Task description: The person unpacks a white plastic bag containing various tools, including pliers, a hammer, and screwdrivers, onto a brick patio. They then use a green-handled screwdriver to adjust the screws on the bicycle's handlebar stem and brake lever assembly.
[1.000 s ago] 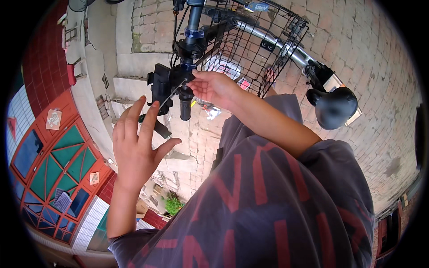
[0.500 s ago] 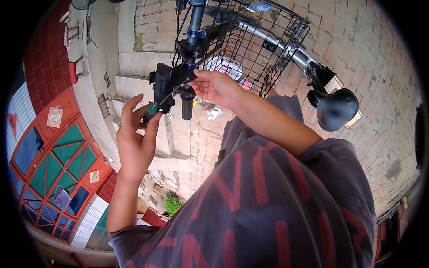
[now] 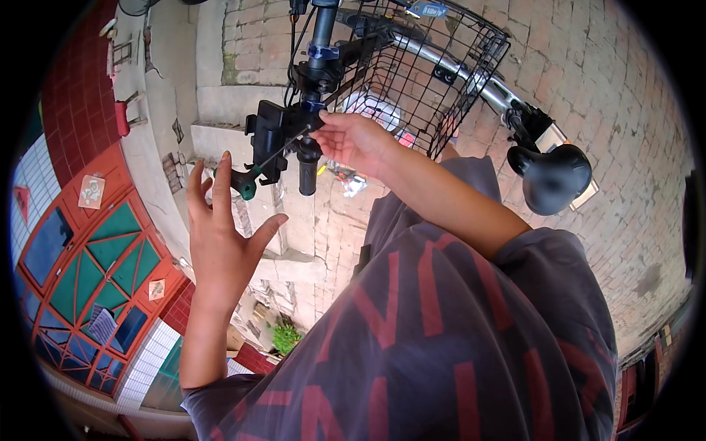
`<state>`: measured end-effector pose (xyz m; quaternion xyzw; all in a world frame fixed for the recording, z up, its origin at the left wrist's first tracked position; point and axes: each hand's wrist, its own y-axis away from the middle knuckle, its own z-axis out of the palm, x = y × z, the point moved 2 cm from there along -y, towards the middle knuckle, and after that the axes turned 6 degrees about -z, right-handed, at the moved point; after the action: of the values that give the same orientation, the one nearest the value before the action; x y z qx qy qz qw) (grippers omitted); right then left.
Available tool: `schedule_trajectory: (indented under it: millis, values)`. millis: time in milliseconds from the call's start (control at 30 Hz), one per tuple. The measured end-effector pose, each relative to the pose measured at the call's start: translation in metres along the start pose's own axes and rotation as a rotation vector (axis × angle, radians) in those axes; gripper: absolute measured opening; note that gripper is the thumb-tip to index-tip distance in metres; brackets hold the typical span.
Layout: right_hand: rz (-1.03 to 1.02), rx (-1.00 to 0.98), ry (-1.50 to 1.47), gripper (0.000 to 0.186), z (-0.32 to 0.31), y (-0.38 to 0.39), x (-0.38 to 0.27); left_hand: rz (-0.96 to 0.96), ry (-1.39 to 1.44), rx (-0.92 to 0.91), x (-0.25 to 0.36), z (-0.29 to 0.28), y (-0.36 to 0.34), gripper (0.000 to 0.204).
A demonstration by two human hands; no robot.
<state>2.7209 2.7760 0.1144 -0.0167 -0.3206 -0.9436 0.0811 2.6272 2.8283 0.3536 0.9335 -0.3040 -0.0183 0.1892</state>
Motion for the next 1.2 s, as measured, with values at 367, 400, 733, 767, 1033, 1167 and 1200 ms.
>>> schedule_trajectory:
  millis: [367, 400, 733, 767, 1033, 1167, 1200]
  values:
    - [0.01, 0.022, -0.005, 0.017, 0.002, 0.002, 0.001, -0.656, 1.085, -0.429, -0.051, 0.019, -0.027, 0.032]
    - [0.005, 0.018, -0.013, 0.017, 0.002, 0.002, 0.0, -0.657, 1.084, -0.429, -0.049, 0.019, -0.027, 0.032]
    - [0.02, 0.041, -0.012, 0.017, 0.003, 0.003, 0.0, 0.459, -0.342, 0.027, -0.001, 0.0, -0.008, 0.05]
    - [0.025, 0.045, -0.011, 0.017, 0.004, 0.004, 0.001, 0.458, -0.337, 0.071, -0.003, 0.001, -0.012, 0.038]
    - [0.019, 0.039, -0.01, 0.017, 0.001, 0.001, 0.002, -0.622, 1.005, -0.252, -0.052, 0.017, -0.036, 0.036]
    - [0.027, 0.021, -0.016, 0.018, 0.001, 0.0, 0.003, -0.582, 0.799, -0.131, -0.04, 0.01, -0.03, 0.054]
    - [0.028, 0.032, -0.02, 0.018, -0.002, -0.002, 0.002, -0.574, 0.801, -0.143, -0.031, 0.012, -0.027, 0.054]
